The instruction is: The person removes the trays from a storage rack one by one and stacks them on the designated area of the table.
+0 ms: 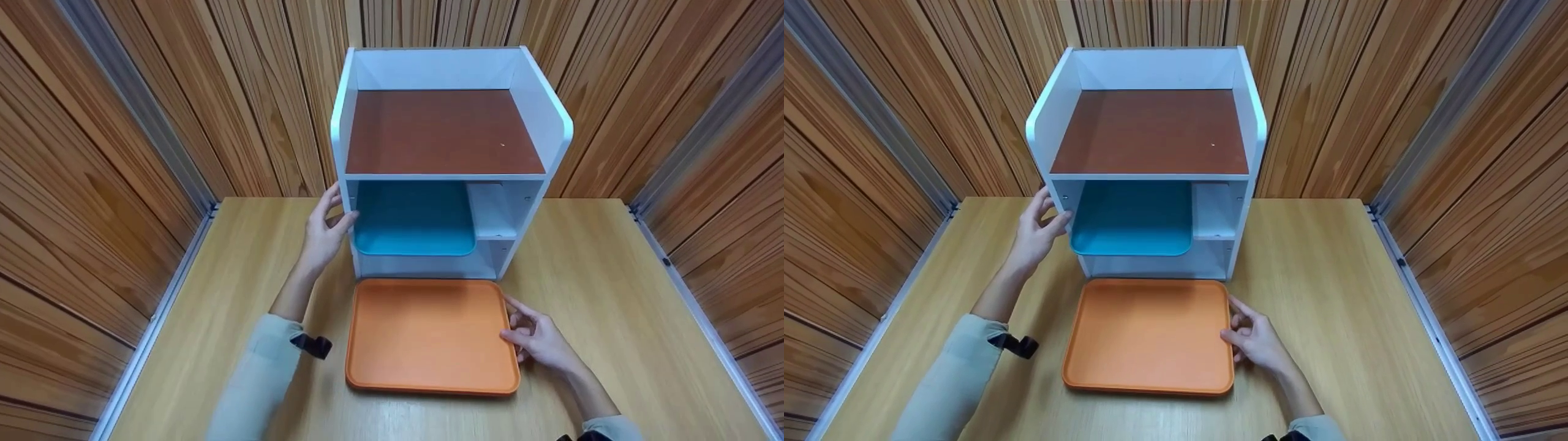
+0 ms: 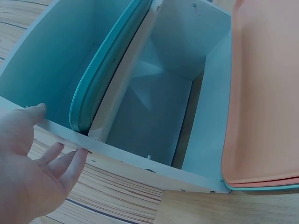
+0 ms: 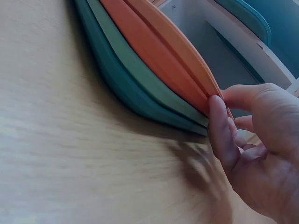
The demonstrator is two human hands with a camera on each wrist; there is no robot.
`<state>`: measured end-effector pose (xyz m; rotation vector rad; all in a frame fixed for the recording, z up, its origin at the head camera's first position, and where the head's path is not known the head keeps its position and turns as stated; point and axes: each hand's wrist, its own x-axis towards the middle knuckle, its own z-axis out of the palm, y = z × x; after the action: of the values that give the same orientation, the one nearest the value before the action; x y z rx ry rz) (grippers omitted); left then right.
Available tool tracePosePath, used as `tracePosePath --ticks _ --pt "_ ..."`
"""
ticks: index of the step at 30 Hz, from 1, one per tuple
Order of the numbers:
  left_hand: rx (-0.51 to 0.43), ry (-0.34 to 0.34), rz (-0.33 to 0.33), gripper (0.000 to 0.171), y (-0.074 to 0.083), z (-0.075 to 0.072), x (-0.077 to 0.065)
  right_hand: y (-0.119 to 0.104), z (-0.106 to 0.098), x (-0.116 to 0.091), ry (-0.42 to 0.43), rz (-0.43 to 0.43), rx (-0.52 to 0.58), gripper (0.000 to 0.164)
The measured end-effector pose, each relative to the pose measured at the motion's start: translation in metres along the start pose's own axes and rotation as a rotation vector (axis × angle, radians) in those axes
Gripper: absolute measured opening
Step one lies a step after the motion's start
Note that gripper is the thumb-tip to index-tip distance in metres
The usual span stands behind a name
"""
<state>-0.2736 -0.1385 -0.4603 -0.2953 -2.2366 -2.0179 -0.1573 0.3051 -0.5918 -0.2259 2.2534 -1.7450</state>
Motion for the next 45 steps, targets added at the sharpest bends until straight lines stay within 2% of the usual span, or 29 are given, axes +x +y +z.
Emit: tracePosePath --ticks 5,16,19,25,29,32,34,38,41,45 --pt "0.000 0.015 0.008 0.069 -0.002 -0.002 0.000 0.002 0.000 0.000 -0.036 0.050 0.023 0.087" --pt "0.012 0.009 0.018 0.069 0.000 -0.001 0.002 -0.002 0.000 -0.001 -0.024 0.021 -0.002 0.083" --pt "0.013 0.005 0.016 0.068 0.001 0.000 0.003 -0.009 0.002 -0.002 0.039 0.029 -0.039 0.076" --pt "0.013 -0.008 0.017 0.070 0.000 0.000 0.003 -0.031 0.015 -0.001 0.267 0.098 -0.081 0.064" --pt "0.013 -0.007 0.017 0.069 0.000 0.000 0.004 -0.045 0.027 0.000 0.385 0.053 -0.166 0.060" --pt "0.012 0.002 0.007 0.069 0.000 0.000 0.003 -0.053 0.037 0.001 0.422 0.012 -0.187 0.065" --pt "0.016 0.006 0.004 0.069 -0.001 0.000 0.003 -0.056 0.045 0.002 0.432 0.010 -0.148 0.076" --pt "0.017 0.007 0.000 0.069 -0.001 0.000 0.001 -0.063 0.059 0.004 0.469 0.031 -0.004 0.093" --pt "0.018 0.007 -0.007 0.070 -0.001 0.001 0.000 -0.068 0.069 0.006 0.515 0.010 0.087 0.099" --pt "0.018 0.010 -0.013 0.070 0.000 0.001 -0.001 -0.076 0.081 0.009 0.546 -0.016 0.144 0.101"
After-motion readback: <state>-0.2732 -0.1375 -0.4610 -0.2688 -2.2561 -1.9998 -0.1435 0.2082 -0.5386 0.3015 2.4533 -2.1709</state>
